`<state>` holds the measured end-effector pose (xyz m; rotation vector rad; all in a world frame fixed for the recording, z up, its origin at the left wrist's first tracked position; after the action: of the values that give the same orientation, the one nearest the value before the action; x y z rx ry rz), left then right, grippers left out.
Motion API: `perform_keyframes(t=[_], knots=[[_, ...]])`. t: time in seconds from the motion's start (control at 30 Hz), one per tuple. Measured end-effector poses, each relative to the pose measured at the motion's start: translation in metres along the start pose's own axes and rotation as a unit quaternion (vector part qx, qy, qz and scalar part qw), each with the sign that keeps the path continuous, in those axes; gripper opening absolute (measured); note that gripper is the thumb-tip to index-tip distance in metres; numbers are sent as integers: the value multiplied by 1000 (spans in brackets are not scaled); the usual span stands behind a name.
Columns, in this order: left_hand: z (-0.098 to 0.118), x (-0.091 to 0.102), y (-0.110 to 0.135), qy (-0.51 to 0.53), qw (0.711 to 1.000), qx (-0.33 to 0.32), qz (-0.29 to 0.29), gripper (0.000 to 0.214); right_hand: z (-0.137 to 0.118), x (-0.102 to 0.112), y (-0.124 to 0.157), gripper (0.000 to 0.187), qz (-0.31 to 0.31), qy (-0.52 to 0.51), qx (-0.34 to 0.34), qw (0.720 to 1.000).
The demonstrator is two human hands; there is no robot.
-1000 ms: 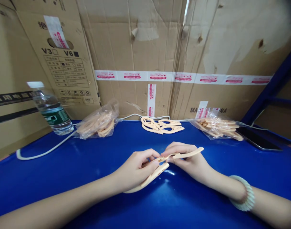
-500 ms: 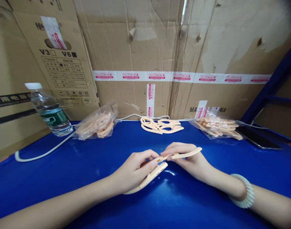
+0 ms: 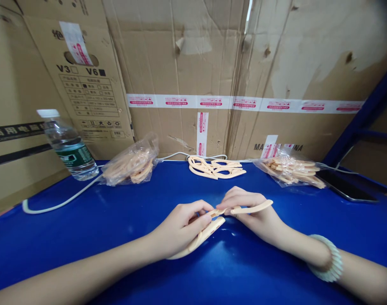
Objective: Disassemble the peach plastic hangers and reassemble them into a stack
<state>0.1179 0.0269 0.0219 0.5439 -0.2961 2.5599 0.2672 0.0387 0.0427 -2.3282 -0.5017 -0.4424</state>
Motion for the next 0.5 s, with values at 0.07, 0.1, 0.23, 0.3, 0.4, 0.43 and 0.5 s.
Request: perform_keyframes(t=[0.07, 0.1, 0.23, 0.3, 0.4, 0.43, 0.5], knots=[[0, 0, 0, -2, 1000, 0, -1, 27, 0, 0, 0, 17, -3, 1, -1, 1000], [0, 0, 0, -1, 1000, -1, -1, 28, 1, 0, 0, 17, -6, 3, -1, 1000], [-2, -1, 0, 3, 1000, 0, -4, 27, 0, -1, 1, 19, -13, 17, 3, 1000], [-2, -1, 0, -6, 1000, -3, -4, 27, -2, -1, 1, 19, -11, 23, 12, 1000], [2, -1, -2, -50, 998, -24, -7, 27, -9, -1, 1, 17, -10, 49, 44, 998], [3, -1, -3, -71, 997, -34, -10, 27, -11, -1, 1, 18, -12, 65, 60, 996], [6, -1, -4, -114, 992, -55, -18, 28, -17, -2, 2, 20, -16, 103, 97, 990]])
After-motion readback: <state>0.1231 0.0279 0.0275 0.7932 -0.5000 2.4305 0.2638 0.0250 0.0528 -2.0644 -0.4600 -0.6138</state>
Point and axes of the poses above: each hand's wrist, its own y-axis away from the middle knuckle, its own x-axis out of the back of the hand, z = x × y, the point moved 7 cm from there along -y, towards the middle knuckle, and after that the axes turned 2 degrees about z, right-handed, at the moved point
